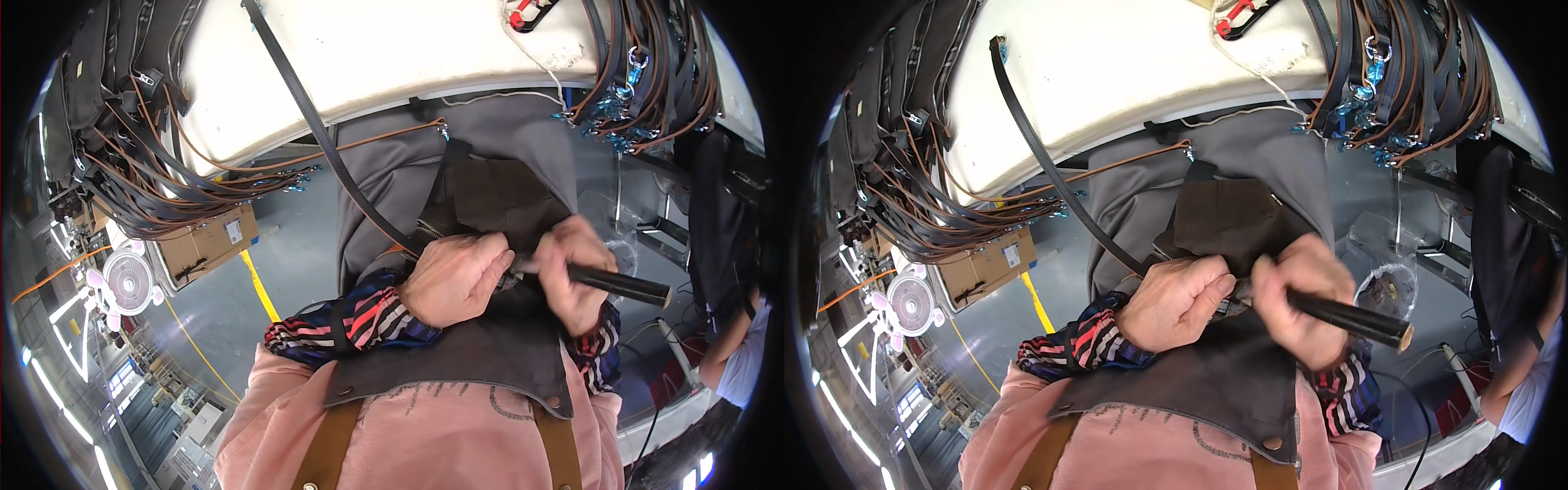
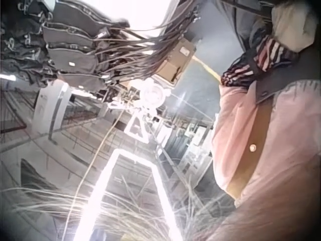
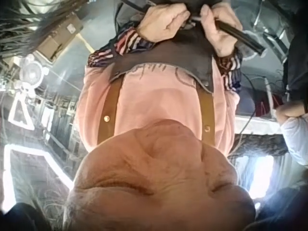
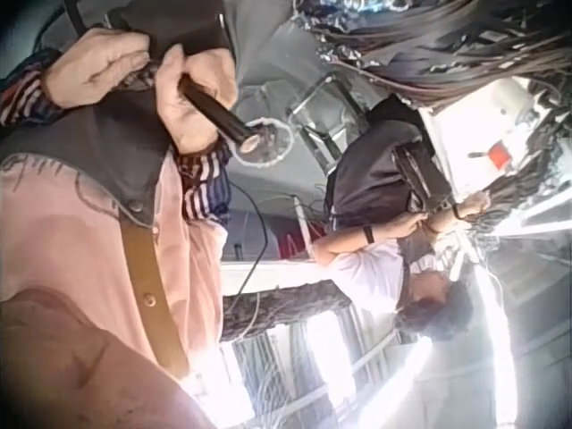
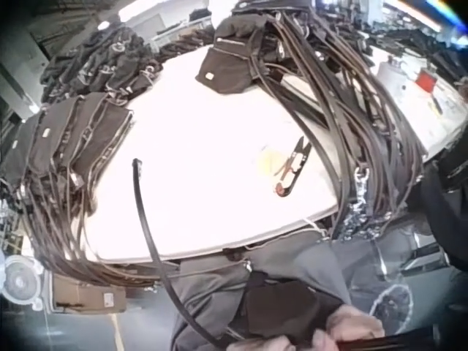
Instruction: Assembling leather bags by attaching straps and hardware using hand tools in a workshop environment.
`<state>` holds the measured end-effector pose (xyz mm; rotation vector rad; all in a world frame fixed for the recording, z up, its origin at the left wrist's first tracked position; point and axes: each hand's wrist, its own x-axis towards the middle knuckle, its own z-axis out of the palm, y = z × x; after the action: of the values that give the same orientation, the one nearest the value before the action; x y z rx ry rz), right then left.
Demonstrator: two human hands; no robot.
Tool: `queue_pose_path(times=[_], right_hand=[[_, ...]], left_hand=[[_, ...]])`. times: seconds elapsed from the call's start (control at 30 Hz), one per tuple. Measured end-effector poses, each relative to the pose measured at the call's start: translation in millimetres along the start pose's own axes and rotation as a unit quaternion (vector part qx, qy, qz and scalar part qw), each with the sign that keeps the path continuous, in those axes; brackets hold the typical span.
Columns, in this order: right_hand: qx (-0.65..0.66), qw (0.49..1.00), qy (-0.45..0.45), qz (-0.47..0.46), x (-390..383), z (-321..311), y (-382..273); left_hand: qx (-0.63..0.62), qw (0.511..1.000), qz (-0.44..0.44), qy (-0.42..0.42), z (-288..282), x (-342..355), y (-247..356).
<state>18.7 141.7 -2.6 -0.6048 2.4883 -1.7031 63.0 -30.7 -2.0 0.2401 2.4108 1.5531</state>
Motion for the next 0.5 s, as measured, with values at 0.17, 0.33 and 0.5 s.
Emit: queue_pose_path(times=[0.17, 0.33, 0.5], right_hand=[[-0.008, 0.996, 0.001, -0.083, 3.9, -12.3, -14.5], [-0.041, 0.998, 0.042, 0.036, 2.0, -7.3, 8.1], [0.042, 0.992, -0.059, -0.099, 4.2, -4.5, -13.5]], left_hand=[[-0.013, 1.0, -0.011, -0.024, -1.3, -1.0, 0.4], [-0.008, 1.0, -0.002, -0.018, 1.1, 0.0, -1.0], [-0.014, 0.999, -0.019, -0.022, -4.1, -0.8, 2.1]])
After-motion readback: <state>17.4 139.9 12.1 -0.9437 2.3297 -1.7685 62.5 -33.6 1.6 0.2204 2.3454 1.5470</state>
